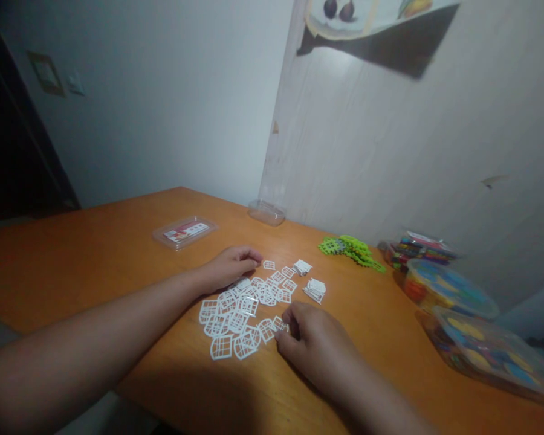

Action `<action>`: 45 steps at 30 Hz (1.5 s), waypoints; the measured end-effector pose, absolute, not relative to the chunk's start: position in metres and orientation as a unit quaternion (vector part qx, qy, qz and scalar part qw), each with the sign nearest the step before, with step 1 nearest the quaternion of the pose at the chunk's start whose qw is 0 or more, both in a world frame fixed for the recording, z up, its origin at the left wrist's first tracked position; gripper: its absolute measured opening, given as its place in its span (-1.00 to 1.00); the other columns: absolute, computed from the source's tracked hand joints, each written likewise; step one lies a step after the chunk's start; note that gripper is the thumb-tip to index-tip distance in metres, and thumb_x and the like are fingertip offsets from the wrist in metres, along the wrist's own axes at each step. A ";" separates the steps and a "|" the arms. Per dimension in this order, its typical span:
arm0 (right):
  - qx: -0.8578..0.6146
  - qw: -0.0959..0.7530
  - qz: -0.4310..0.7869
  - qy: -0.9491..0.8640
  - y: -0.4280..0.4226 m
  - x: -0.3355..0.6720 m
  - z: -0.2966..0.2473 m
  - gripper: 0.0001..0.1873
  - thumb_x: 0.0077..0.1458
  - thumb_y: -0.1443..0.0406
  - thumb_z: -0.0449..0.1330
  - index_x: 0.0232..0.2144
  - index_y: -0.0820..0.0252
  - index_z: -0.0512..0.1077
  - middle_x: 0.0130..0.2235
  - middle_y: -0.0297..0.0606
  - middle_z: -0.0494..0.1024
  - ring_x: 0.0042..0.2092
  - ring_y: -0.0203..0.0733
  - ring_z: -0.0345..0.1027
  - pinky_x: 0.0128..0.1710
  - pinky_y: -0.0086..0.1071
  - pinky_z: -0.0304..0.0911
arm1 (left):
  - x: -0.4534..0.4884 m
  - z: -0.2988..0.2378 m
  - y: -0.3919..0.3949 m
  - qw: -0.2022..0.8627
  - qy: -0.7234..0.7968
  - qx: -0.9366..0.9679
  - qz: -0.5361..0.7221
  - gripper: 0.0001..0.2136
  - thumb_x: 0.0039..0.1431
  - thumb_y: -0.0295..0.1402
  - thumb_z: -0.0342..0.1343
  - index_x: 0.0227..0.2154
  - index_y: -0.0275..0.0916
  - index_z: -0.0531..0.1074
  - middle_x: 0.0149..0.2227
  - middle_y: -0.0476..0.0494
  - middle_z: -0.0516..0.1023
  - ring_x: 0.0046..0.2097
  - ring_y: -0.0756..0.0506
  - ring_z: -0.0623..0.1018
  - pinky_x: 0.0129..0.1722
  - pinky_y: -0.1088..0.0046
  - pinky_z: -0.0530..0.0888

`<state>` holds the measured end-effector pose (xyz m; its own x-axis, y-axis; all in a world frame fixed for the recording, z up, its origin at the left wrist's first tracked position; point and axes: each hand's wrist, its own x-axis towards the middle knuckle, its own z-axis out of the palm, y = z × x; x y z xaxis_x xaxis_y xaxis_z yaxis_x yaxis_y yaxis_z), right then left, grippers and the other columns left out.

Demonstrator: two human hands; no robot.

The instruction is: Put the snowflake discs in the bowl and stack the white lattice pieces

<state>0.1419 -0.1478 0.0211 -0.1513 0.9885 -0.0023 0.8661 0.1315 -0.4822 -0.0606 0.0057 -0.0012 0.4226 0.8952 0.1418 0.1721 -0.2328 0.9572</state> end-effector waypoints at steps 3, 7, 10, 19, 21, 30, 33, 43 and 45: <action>-0.633 0.199 0.182 -0.725 -0.148 0.146 0.025 -0.78 0.18 0.16 0.12 -0.44 0.12 0.40 -0.45 -0.28 0.49 -0.43 -0.24 0.28 -0.47 -0.40 0.00 | -0.060 -0.001 0.005 0.481 0.388 0.691 0.376 -0.80 0.02 -0.38 0.11 -0.27 -0.32 0.49 -0.48 -0.01 0.44 -0.47 0.04 0.38 -0.50 0.57 0.28; -0.682 0.242 0.138 -0.676 -0.152 0.157 0.040 -0.70 0.19 0.09 0.08 -0.49 0.11 0.39 -0.53 -0.30 0.43 -0.50 -0.26 0.21 -0.53 -0.39 -0.06 | -0.060 -0.001 0.006 0.472 0.386 0.698 0.374 -0.80 0.01 -0.37 0.12 -0.29 -0.31 0.51 -0.46 -0.03 0.47 -0.45 0.03 0.40 -0.47 0.56 0.30; -0.714 0.215 0.073 -0.662 -0.153 0.164 0.047 -0.72 0.16 0.09 0.12 -0.49 0.09 0.40 -0.54 -0.30 0.44 -0.51 -0.25 0.21 -0.55 -0.38 -0.10 | -0.061 0.000 0.005 0.474 0.383 0.697 0.378 -0.82 0.02 -0.38 0.12 -0.30 -0.32 0.50 -0.46 -0.03 0.47 -0.45 0.04 0.40 -0.47 0.56 0.30; -0.691 0.089 0.049 -0.715 -0.146 0.172 0.040 -0.70 0.18 0.05 0.09 -0.45 0.08 0.39 -0.45 -0.26 0.49 -0.44 -0.21 0.29 -0.50 -0.37 -0.07 | -0.061 -0.004 0.009 0.476 0.384 0.699 0.372 -0.80 0.03 -0.39 0.13 -0.27 -0.32 0.51 -0.44 -0.05 0.49 -0.44 0.04 0.41 -0.47 0.57 0.30; -0.700 0.087 0.071 -0.705 -0.145 0.174 0.040 -0.70 0.15 0.02 0.13 -0.42 0.08 0.41 -0.45 -0.26 0.50 -0.44 -0.20 0.29 -0.51 -0.37 -0.06 | -0.061 -0.003 0.009 0.478 0.383 0.698 0.371 -0.81 0.04 -0.39 0.12 -0.27 -0.32 0.51 -0.45 -0.04 0.48 -0.45 0.04 0.40 -0.48 0.57 0.29; -0.724 0.064 0.069 -0.683 -0.140 0.176 0.032 -0.67 0.12 -0.01 0.16 -0.41 0.11 0.43 -0.46 -0.20 0.51 -0.47 -0.20 0.28 -0.51 -0.35 -0.09 | -0.061 -0.002 0.007 0.479 0.381 0.699 0.369 -0.80 0.04 -0.39 0.11 -0.26 -0.33 0.50 -0.46 -0.04 0.46 -0.44 0.03 0.41 -0.48 0.56 0.29; -0.725 0.062 0.071 -0.682 -0.139 0.174 0.032 -0.69 0.13 0.01 0.15 -0.42 0.12 0.42 -0.45 -0.22 0.51 -0.47 -0.22 0.28 -0.51 -0.36 -0.10 | -0.061 -0.002 0.008 0.477 0.381 0.702 0.366 -0.78 0.03 -0.39 0.11 -0.25 -0.33 0.50 -0.47 -0.02 0.46 -0.46 0.04 0.39 -0.50 0.56 0.28; -0.692 0.108 0.093 -0.708 -0.146 0.159 0.042 -0.71 0.17 0.04 0.13 -0.25 0.10 0.46 -0.38 -0.25 0.53 -0.40 -0.22 0.32 -0.45 -0.38 0.01 | -0.061 -0.002 0.007 0.469 0.386 0.706 0.364 -0.79 0.02 -0.38 0.11 -0.27 -0.32 0.50 -0.46 -0.03 0.47 -0.45 0.03 0.40 -0.47 0.56 0.29; -0.649 0.141 0.123 -0.738 -0.151 0.151 0.041 -0.72 0.18 0.08 0.14 -0.17 0.09 0.47 -0.35 -0.26 0.53 -0.37 -0.22 0.34 -0.41 -0.39 0.07 | -0.061 -0.001 0.006 0.470 0.387 0.704 0.364 -0.79 0.03 -0.37 0.10 -0.26 -0.33 0.50 -0.45 -0.03 0.48 -0.45 0.03 0.40 -0.47 0.56 0.29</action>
